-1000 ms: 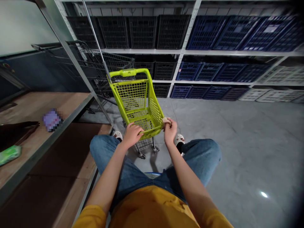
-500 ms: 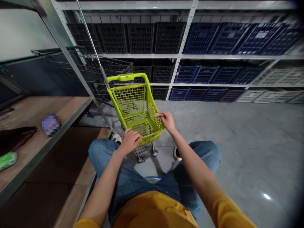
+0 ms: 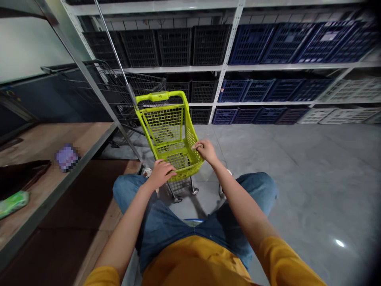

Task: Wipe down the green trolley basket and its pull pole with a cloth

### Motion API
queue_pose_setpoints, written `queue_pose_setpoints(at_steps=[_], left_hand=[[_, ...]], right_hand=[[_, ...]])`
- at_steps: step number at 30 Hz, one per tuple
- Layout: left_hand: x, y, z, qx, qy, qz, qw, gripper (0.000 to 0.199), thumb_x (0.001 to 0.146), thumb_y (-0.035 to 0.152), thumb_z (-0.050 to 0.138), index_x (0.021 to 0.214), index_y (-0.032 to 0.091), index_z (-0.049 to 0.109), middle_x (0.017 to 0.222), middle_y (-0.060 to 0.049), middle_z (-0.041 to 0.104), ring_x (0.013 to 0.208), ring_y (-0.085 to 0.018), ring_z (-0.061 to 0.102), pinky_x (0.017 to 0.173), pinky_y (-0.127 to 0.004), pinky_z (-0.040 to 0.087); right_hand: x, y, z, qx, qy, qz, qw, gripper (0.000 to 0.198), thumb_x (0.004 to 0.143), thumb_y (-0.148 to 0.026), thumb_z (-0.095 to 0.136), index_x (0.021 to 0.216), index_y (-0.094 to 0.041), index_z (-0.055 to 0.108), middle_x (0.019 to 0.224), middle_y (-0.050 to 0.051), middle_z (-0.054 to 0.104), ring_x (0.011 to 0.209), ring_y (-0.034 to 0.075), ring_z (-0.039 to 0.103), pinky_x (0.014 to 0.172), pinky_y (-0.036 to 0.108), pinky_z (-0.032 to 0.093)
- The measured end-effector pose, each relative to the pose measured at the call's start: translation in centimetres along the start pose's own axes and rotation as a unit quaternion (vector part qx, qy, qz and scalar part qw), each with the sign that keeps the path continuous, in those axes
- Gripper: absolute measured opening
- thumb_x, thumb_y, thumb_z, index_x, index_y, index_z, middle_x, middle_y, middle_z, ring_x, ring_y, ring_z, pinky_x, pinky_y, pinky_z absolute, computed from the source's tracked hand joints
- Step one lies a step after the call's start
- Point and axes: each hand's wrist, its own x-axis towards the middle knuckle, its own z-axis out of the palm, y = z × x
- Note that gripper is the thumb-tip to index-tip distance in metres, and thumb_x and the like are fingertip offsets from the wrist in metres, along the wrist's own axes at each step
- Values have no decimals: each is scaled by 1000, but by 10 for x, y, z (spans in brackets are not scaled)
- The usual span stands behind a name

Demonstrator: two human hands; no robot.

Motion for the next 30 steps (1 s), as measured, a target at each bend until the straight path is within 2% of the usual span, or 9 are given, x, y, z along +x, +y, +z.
queue_pose_setpoints(at_steps=[5,9,12,15,17,20,22,25,30], left_hand=[[3,-15,-3,-7,-32,27,999,27,96,49,55,94,25,68,88,1,71,92,-17,64,110,-44,26],[5,-31,-21,1,-84,27,996,21,95,43,58,93,25,69,90,2,72,96,-18,64,118,-50,16],[10,-29,-34,29,-103,6,994,16,94,36,60,90,24,70,89,1,72,97,-19,66,120,-55,11],[19,-8,-29,29,-99,-11,995,13,91,32,63,97,24,72,99,-3,74,101,-22,66,116,-51,26],[28,12,-14,-34,-102,3,994,23,92,33,62,112,25,69,114,-5,72,106,-21,65,103,-38,43],[37,37,11,-48,-72,5,996,24,93,32,60,114,23,69,112,-7,72,106,-22,66,91,-33,49],[39,42,21,-39,-43,-17,998,20,92,31,61,106,21,72,104,-7,74,100,-23,67,88,-34,49],[37,32,22,-46,-29,-30,998,15,91,27,62,95,19,75,96,-7,76,94,-23,68,85,-33,49],[35,6,13,-98,-48,4,994,17,90,29,65,100,22,76,101,-4,78,95,-19,70,88,-29,49]], right_hand=[[-12,-6,-8,-6,0,35,999,21,69,-13,53,78,-20,71,88,3,71,96,20,58,87,29,44],[-25,-12,-4,-6,13,30,999,20,71,-14,52,78,-20,70,86,4,69,95,20,57,84,29,44],[-37,-16,3,7,31,22,999,22,73,-15,50,80,-21,69,87,4,67,95,20,56,84,30,45],[-47,-20,8,26,50,22,998,22,74,-15,49,82,-21,69,88,4,64,95,20,56,85,30,46],[-53,-22,11,46,63,12,997,22,76,-16,50,84,-21,69,92,4,63,96,20,56,87,32,46],[-68,-26,17,87,83,-29,992,20,82,-20,52,94,-21,68,99,6,63,101,22,57,93,37,46],[-84,-29,27,107,109,-59,987,21,86,-21,52,102,-22,65,106,7,62,106,23,56,98,40,45],[-117,-26,58,114,145,-72,980,24,88,-17,48,109,-23,58,113,9,58,113,23,52,102,42,44],[-168,-1,118,121,77,-50,988,28,78,-8,43,99,-22,54,106,9,51,109,23,50,99,44,46]])
